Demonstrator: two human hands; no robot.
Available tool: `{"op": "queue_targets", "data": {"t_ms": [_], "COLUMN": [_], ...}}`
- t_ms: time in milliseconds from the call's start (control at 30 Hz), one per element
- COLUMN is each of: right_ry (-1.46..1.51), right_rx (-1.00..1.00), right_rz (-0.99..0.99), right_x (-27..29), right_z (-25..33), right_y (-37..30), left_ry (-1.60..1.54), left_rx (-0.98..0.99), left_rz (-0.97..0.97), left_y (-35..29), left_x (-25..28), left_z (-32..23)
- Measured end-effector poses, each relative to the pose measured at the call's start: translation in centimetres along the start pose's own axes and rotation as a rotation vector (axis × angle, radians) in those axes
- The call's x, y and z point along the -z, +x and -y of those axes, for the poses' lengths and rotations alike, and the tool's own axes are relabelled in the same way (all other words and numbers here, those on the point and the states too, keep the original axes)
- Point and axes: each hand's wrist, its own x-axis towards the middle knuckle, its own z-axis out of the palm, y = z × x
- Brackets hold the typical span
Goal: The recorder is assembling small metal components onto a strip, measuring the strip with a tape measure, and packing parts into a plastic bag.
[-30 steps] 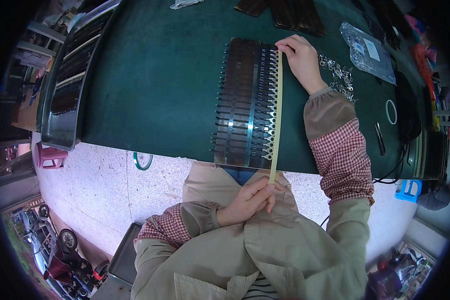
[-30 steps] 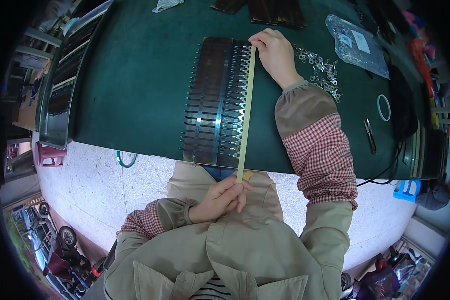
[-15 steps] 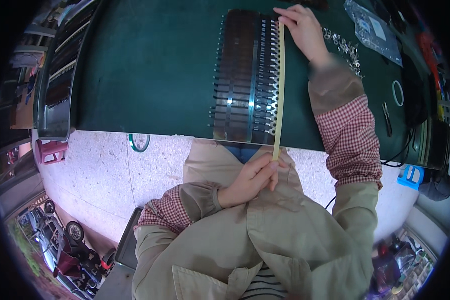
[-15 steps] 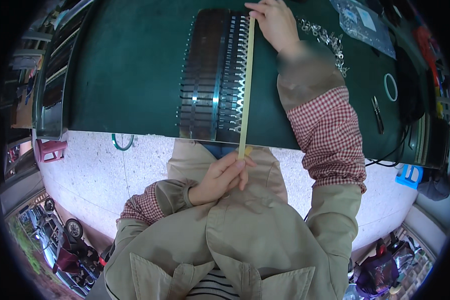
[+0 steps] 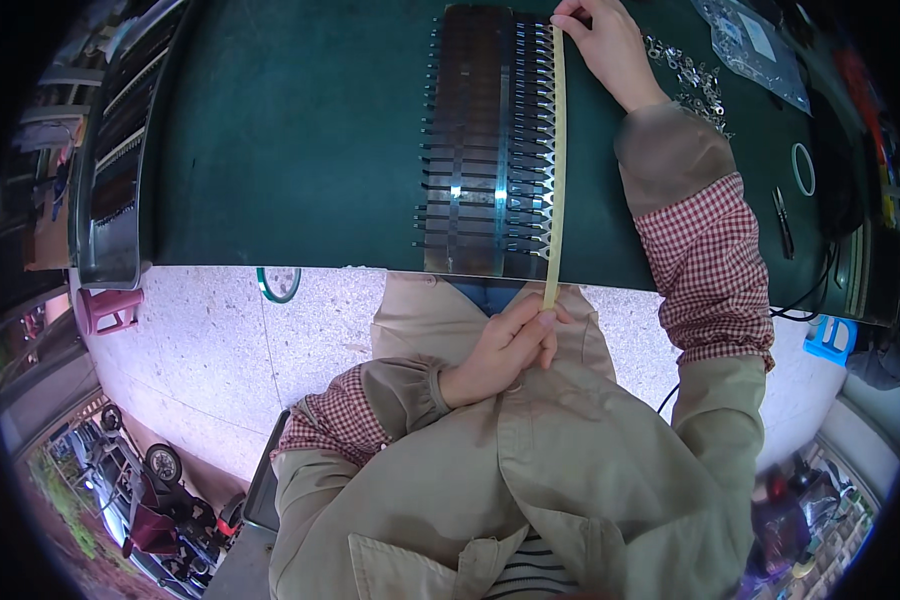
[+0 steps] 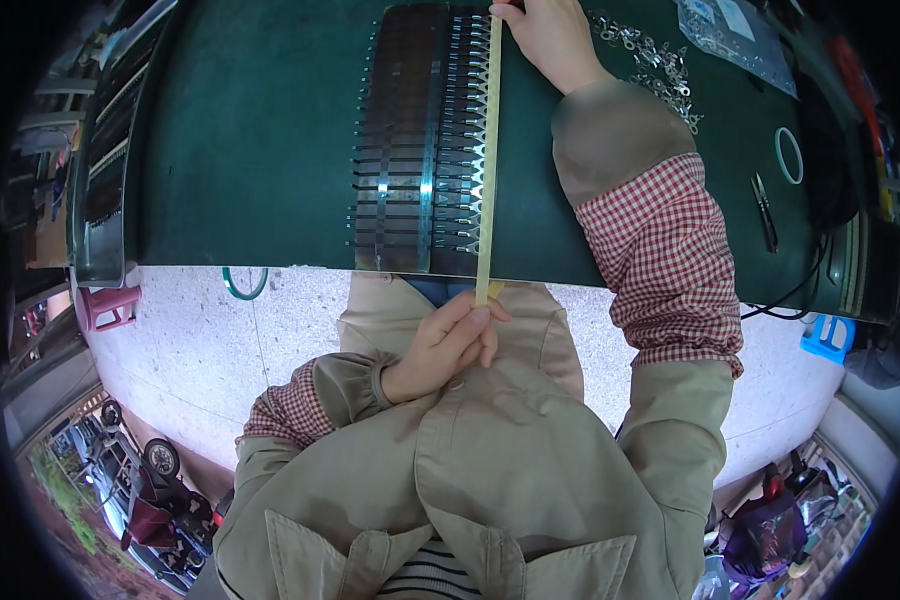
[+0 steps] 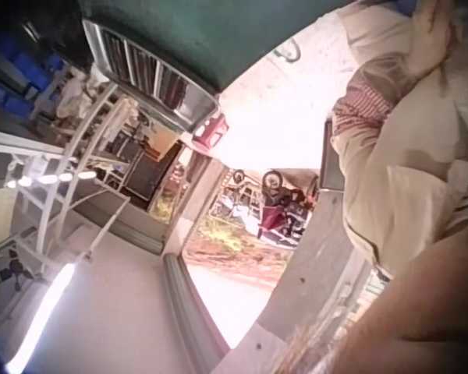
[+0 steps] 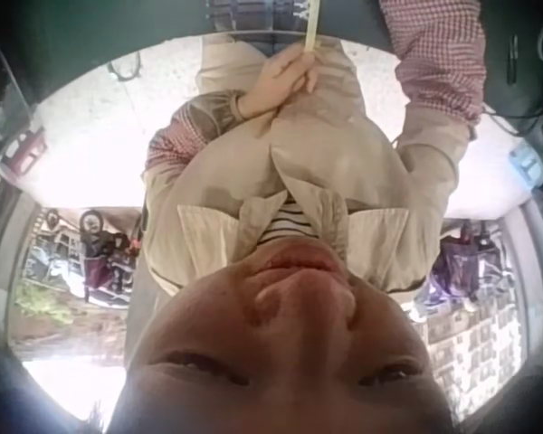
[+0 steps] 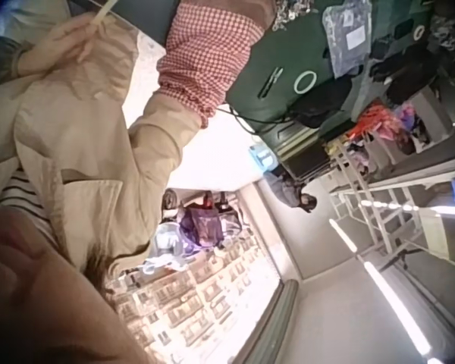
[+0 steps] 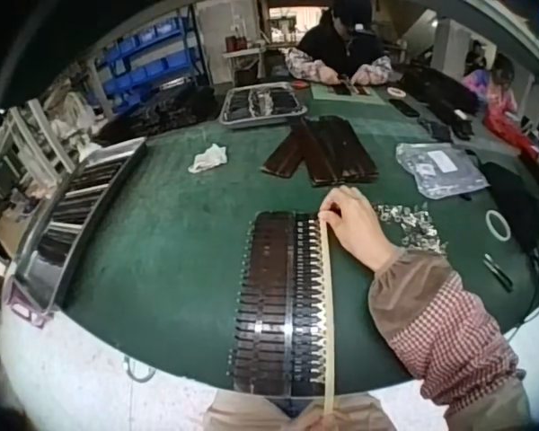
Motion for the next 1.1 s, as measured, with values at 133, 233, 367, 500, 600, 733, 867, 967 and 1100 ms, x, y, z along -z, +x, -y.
{"op": "queue_targets", "data": {"t_ms": [133, 233, 367, 500, 600, 733, 867, 967, 1100], "right_ry": [-0.001, 0.040, 0.666, -0.063, -0.100, -0.123, -0.115, -0.096, -0.051], "right_rx": [-0.004, -0.028, 0.392, 0.226, 0.269, 0.248, 0.231, 0.218, 0.210], "right_rz": [-0.002, 0.003, -0.377, 0.167, 0.133, 0.189, 0.292, 0.361, 0.468], "right_x": [0.0, -0.2, -2.4, 1.0, 1.5, 2.9, 5.1, 6.9, 9.3], "right_z": [0.2, 0.5, -3.1, -0.8, 0.1, 2.7, 6.2, 8.9, 12.3], "right_y": [0.0, 0.1, 0.3, -1.0, -2.2, -4.0, -6.4, -8.7, -12.2], "left_ry": [-0.003, -0.038, -0.114, -0.031, 0.032, 0.103, 0.121, 0.122, 0.085], "left_rx": [0.027, 0.076, -0.046, -0.056, -0.046, -0.085, -0.063, -0.043, -0.051], "left_rz": [-0.034, -0.069, -0.059, -0.142, -0.195, -0.230, -0.257, -0.271, -0.293], "left_y": [0.4, 0.8, 1.9, 1.8, 1.9, 2.1, 2.0, 2.0, 2.1], "left_x": [0.1, 0.3, 0.7, 1.1, 0.8, 0.8, 0.7, 0.7, 0.6], "left_z": [-0.3, -0.7, 0.2, 0.6, 0.7, 0.7, 0.4, 0.3, 0.1]}}
